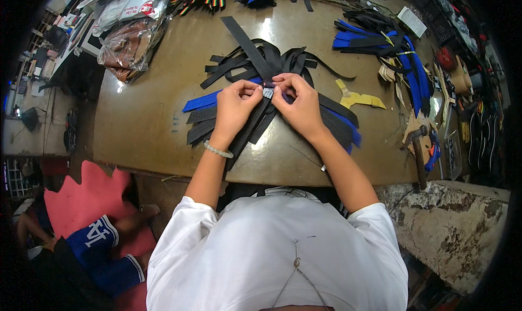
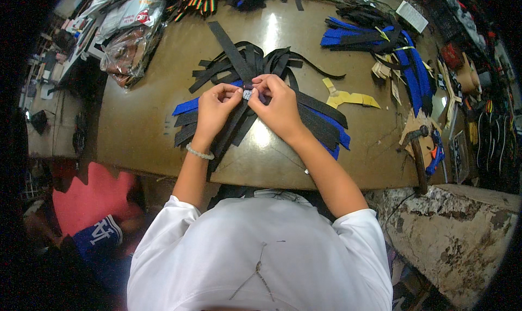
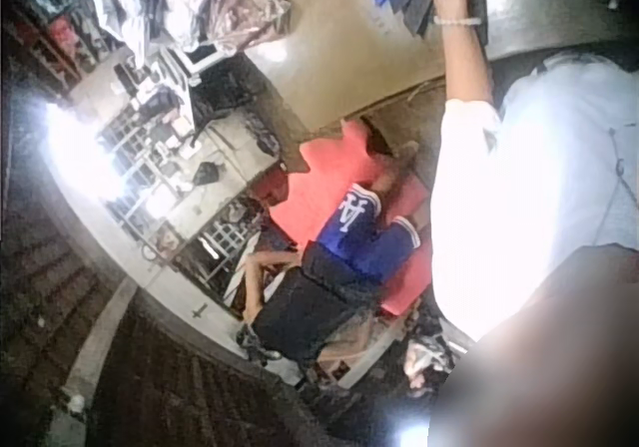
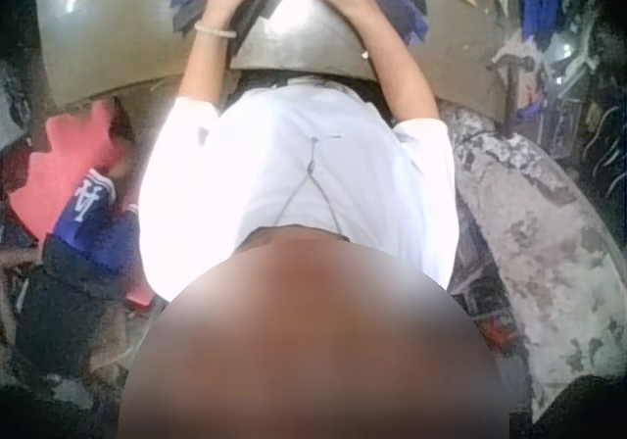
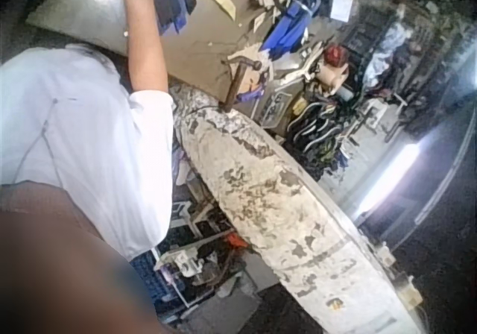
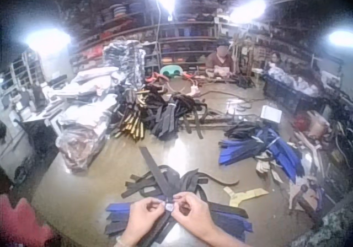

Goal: The person assembles black and blue straps by hand, attaching small white tags to each strap and arranging them on the table. They then use a yellow template and a white marker to mark positions on the straps. The workspace is cluttered with tools and materials.

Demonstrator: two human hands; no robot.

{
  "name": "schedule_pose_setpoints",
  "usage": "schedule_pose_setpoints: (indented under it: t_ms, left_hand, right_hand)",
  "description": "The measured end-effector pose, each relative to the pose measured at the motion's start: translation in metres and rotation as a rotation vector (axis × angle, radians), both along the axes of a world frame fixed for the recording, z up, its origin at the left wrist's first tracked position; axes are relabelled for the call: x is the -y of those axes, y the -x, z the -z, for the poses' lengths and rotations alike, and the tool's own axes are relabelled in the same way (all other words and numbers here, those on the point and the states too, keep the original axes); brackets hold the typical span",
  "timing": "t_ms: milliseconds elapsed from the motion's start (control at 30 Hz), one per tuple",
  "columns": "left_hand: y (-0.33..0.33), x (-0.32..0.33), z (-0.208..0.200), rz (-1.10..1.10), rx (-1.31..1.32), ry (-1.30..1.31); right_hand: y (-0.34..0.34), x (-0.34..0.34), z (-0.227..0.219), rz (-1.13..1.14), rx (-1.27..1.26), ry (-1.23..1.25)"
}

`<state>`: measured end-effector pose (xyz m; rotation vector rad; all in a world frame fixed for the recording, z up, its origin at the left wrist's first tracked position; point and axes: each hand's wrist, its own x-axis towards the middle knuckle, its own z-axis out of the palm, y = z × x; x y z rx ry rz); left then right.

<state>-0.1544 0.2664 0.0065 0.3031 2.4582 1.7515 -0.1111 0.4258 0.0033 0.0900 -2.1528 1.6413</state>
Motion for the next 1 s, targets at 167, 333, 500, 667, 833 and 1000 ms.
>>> schedule_pose_setpoints:
  t_ms: [167, 333, 500, 667, 833, 1000]
  left_hand:
    - [-0.004, -0.001, -0.001, -0.025, -0.002, 0.001]
    - [-0.01, 0.0, -0.012, -0.043, -0.081, 0.08]
    - [-0.048, 0.006, -0.049, 0.066, -0.175, 0.068]
    - [-0.063, 0.0, -0.061, 1.015, -0.105, 0.286]
    - [0.031, 0.003, -0.045, 0.33, -1.016, 0.713]
    - [0.067, 0.014, -0.061, 0.606, -0.802, 0.595]
  right_hand:
    - [0.0, 0.002, 0.008, -0.011, -0.049, -0.112]
    - [0.001, 0.0, 0.003, -0.064, 0.011, 0.048]
    - [0.004, -0.042, -0.004, -0.07, 0.039, 0.948]
    - [0.002, -0.072, 0.006, -0.031, 0.117, 1.025]
    - [0.001, -0.064, 0.008, -0.07, 0.203, 0.866]
    - [-0.001, -0.067, 0.002, -0.066, 0.225, 0.862]
